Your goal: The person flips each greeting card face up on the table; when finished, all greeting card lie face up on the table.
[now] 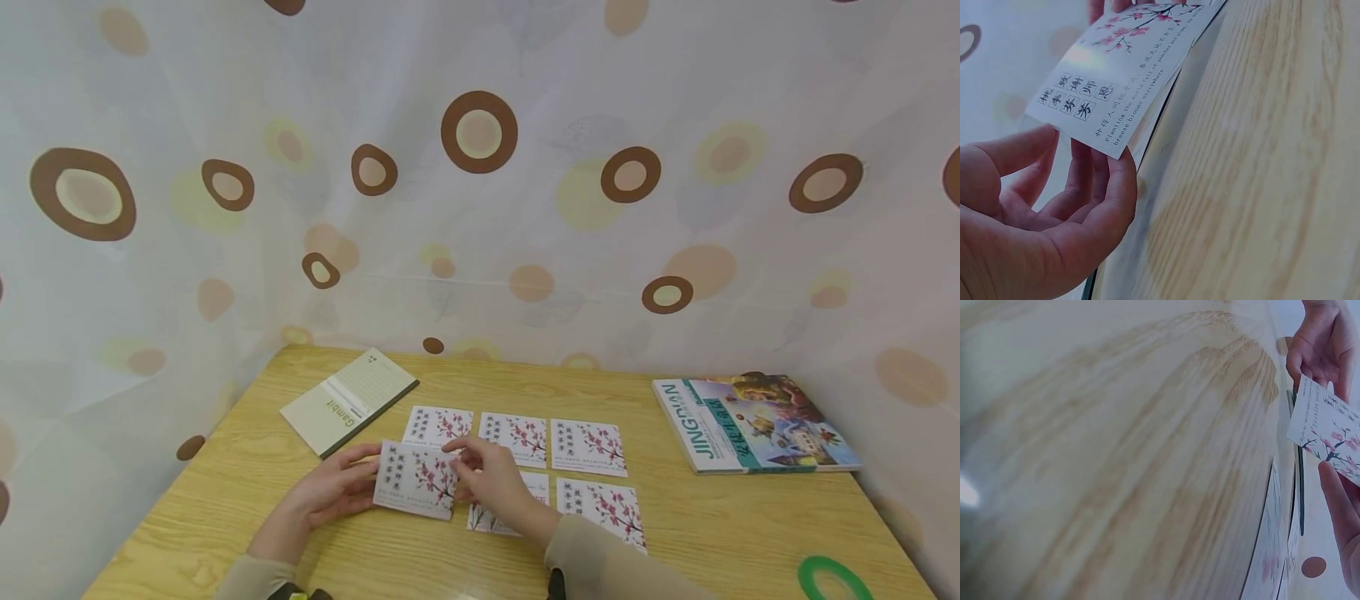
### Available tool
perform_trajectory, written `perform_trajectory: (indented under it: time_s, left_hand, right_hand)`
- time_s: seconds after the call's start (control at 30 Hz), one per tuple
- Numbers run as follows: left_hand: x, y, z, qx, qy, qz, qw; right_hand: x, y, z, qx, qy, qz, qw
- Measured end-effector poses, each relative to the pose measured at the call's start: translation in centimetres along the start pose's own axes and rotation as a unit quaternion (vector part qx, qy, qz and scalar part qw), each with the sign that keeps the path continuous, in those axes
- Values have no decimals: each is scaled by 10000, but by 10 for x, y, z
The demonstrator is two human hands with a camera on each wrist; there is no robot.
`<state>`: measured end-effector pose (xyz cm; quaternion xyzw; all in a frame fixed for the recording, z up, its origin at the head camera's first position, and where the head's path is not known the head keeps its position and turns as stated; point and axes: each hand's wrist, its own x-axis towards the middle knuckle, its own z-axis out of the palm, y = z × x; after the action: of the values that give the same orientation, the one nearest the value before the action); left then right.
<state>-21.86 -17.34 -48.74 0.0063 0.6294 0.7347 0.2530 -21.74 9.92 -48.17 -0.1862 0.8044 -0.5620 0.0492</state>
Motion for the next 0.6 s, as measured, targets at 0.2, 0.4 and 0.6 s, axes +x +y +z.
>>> perform_trajectory:
  time_s: [0.2, 0.4, 0.6]
  left_hand:
    - [2, 0, 0, 74, 109, -12, 9999]
    - [3, 0, 0, 88, 154, -26, 9998]
    - [2, 2, 1, -62, 146, -69, 9999]
  right_hand:
    - [2, 0, 1, -172, 147, 88, 9997]
    - [4, 0, 0, -353, 221, 228, 9989]
    - [7, 3, -3, -680, 245, 374, 9967]
